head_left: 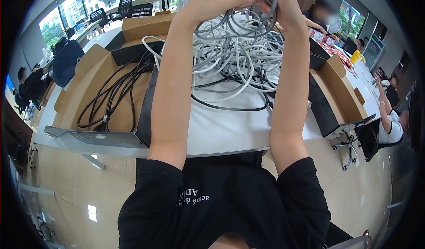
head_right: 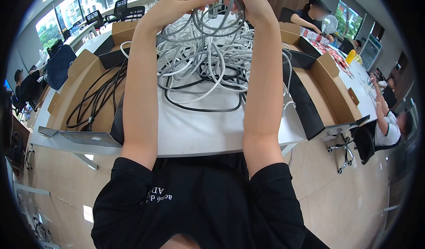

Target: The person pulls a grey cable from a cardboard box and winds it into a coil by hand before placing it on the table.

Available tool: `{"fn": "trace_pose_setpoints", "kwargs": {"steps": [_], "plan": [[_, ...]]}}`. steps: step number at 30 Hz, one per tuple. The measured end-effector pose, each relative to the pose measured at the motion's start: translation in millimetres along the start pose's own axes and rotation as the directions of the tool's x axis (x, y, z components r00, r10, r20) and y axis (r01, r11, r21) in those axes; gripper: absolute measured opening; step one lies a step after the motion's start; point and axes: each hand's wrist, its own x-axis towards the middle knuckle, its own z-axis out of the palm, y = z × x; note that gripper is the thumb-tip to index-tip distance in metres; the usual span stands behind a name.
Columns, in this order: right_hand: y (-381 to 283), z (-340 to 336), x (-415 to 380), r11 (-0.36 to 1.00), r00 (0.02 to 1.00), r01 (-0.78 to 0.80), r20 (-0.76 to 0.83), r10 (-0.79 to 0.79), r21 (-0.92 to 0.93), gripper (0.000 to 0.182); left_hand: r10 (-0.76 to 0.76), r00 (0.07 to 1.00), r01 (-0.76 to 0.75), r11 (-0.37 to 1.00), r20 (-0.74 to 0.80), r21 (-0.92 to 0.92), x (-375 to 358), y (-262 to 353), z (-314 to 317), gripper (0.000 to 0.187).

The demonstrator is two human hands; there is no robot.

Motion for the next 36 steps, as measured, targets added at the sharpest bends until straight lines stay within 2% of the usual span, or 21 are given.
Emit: {"fn": "trace_pose_setpoints", "kwargs": {"steps": [3,5,7,8,10,11,12,13,14,15,17,18,19,21,22,23,25,27,28,32,36], "plan": [[-1,-5,0,0.994,0.995,0.081,0.06,-0.085,0.079,0.08,0.037,0.998,-0.044,0.991,-0.056,-0.123,8,-19,-2,0.045],[-3,-3,-3,0.997,0.997,0.073,0.003,-0.073,0.012,0.082,0.059,0.99,-0.079,0.985,-0.127,-0.155,10,-25,-2,0.047],[-1,2,-11,0.995,0.992,0.092,-0.086,-0.094,-0.032,0.082,0.064,0.965,-0.064,0.998,-0.253,0.011,10,-30,-11,0.049],[0,-3,-12,0.992,0.993,0.109,-0.04,-0.111,-0.066,0.067,0.075,0.947,-0.048,0.995,-0.313,0.093,9,-32,-17,0.05],[-3,-27,-16,0.981,0.989,0.146,0.054,-0.14,-0.129,0.039,-0.047,0.907,0.138,0.972,-0.419,0.188,-2,-23,-28,0.053],[-8,-41,-18,0.968,0.985,0.111,0.151,-0.078,-0.227,0.039,-0.102,0.874,0.233,0.946,-0.475,0.227,-8,-15,-33,0.055],[-15,-54,-22,0.942,0.971,0.085,0.241,-0.005,-0.325,0.039,-0.157,0.878,0.248,0.957,-0.452,0.148,-12,-8,-37,0.053],[-20,-63,-25,0.904,0.944,0.069,0.32,0.077,-0.421,0.039,-0.056,0.892,0.138,0.979,-0.449,0.152,-14,-7,-39,0.052],[-30,-60,-34,0.869,0.955,0.04,0.276,0.113,-0.493,0.039,0.047,0.894,0.026,0.987,-0.446,0.156,-15,-8,-41,0.051],[-36,-61,-36,0.861,0.968,0.067,0.241,0.065,-0.504,0.038,0.149,0.885,-0.086,0.983,-0.441,0.159,-17,-5,-42,0.051],[-46,-63,-39,0.84,0.985,0.12,0.171,-0.033,-0.529,0.038,0.115,0.887,-0.02,0.977,-0.448,0.213,-19,8,-41,0.047],[-52,-58,-39,0.853,0.987,0.148,0.129,-0.095,-0.501,0.046,0.12,0.893,0.003,0.962,-0.433,0.273,-20,18,-40,0.044],[-56,-48,-40,0.896,0.982,0.189,0.077,-0.173,-0.401,0.041,0.124,0.9,0.025,0.943,-0.418,0.332,-21,26,-35,0.042],[-61,-18,-43,0.937,0.951,0.289,-0.054,-0.305,-0.195,0.034,0.285,0.84,-0.132,0.933,-0.462,0.335,-22,40,-8,0.031],[-65,3,-47,0.947,0.958,0.275,-0.043,-0.285,-0.166,0.045,0.361,0.798,-0.21,0.917,-0.482,0.339,-18,46,5,0.026],[-68,26,-51,0.956,0.963,0.259,-0.031,-0.266,-0.138,0.058,0.35,0.821,-0.18,0.909,-0.451,0.376,-12,49,12,0.023],[-66,37,-50,0.955,0.97,0.243,0.035,-0.241,-0.169,0.068,0.319,0.864,-0.124,0.884,-0.389,0.45,-3,51,24,0.017],[-62,40,-41,0.925,0.966,0.25,0.143,-0.216,-0.286,0.057,0.339,0.856,-0.15,0.886,-0.391,0.439,1,41,29,0.015],[-68,38,-44,0.934,0.967,0.219,0.19,-0.169,-0.282,0.038,0.354,0.852,-0.159,0.877,-0.386,0.453,1,36,27,0.014],[-54,33,-40,0.936,0.979,0.156,0.176,-0.104,-0.315,0.028,0.343,0.863,-0.2,0.906,-0.37,0.373,4,17,21,0.017],[-38,17,-24,0.936,0.985,0.168,0.026,-0.168,-0.31,0.028,0.067,0.982,-0.03,0.978,-0.175,0.208,-20,44,18,0.032]]}}
